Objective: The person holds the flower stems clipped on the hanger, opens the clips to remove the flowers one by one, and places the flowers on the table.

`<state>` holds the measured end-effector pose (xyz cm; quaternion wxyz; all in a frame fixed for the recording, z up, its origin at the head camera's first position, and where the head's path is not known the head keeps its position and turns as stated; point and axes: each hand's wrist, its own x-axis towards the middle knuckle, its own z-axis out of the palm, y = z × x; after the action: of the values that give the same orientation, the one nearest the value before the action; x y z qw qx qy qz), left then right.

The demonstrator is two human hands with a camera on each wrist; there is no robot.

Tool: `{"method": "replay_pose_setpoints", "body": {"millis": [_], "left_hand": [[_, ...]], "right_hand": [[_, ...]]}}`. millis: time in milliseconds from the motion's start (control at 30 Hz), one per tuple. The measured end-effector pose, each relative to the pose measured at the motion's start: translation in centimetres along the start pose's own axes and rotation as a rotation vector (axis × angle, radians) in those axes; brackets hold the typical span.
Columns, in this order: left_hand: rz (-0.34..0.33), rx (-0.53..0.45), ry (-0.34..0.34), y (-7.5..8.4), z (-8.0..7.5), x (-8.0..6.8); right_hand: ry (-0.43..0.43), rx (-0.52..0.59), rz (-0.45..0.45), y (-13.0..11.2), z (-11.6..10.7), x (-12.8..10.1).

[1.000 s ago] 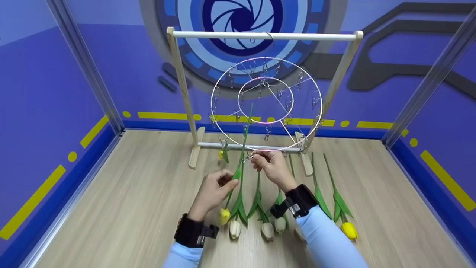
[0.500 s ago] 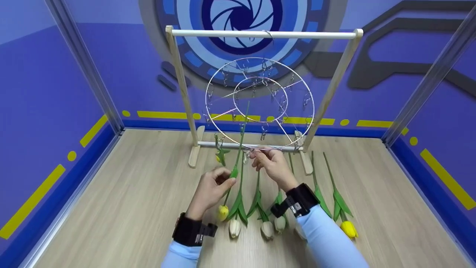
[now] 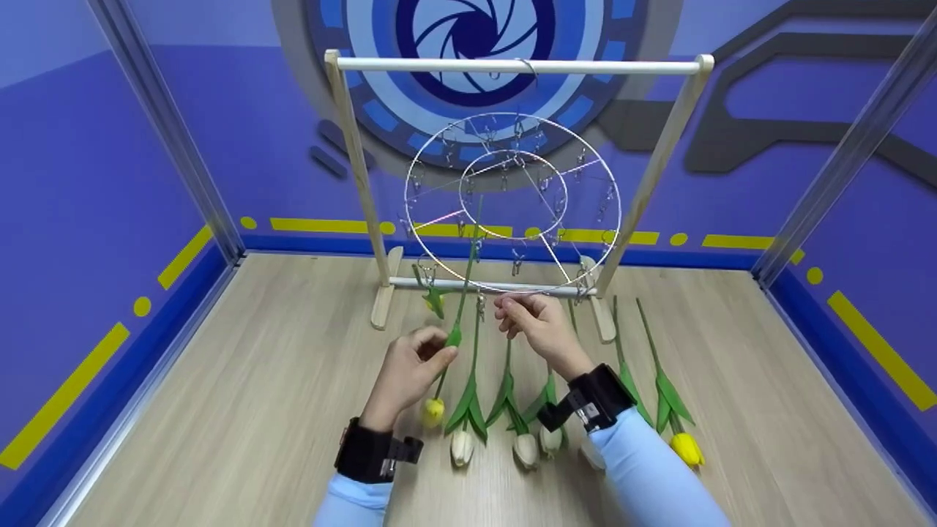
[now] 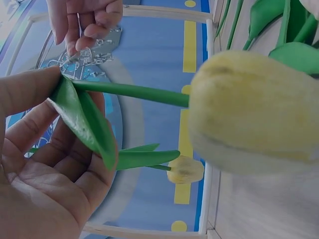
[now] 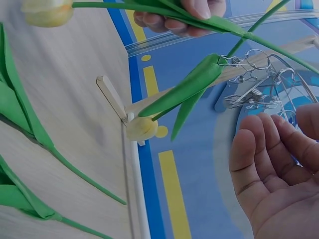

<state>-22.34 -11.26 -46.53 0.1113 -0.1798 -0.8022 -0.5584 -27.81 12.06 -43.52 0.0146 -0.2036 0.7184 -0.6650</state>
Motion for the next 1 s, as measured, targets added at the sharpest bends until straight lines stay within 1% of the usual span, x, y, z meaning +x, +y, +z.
{"method": "replay_pose_setpoints", "body": {"millis": [133, 333, 567, 800, 900, 1000], "left_hand": [[-0.003, 0.040, 0.006, -0.1, -0.3, -0.1], [-0.008, 0.055, 0.012, 0.1, -0.8, -0.3], [0.015, 0.080, 0.031, 0.2, -1.4, -0.7], [0.026, 0.128, 0.042, 0.2, -2.0, -1.2], [0.021, 0.143, 0.044, 0.3, -2.2, -1.4], [0.013, 0.164, 0.049, 0.3, -2.3, -1.5]], "right_hand": [[-0.015, -0.056, -0.033, -0.3, -0.3, -0.5], [-0.069, -0.157, -0.091, -0.7, -1.0, -1.2], [-0.103, -0.182, -0.126, -1.2, -1.9, -2.0], [-0.077, -0.222, -0.126, -1.6, -2.9, -2.8], [-0.066, -0.243, -0.164, -1.9, -3.3, -3.2], [-0.043, -0.276, -0.224, -2.1, -3.6, -3.6]]}}
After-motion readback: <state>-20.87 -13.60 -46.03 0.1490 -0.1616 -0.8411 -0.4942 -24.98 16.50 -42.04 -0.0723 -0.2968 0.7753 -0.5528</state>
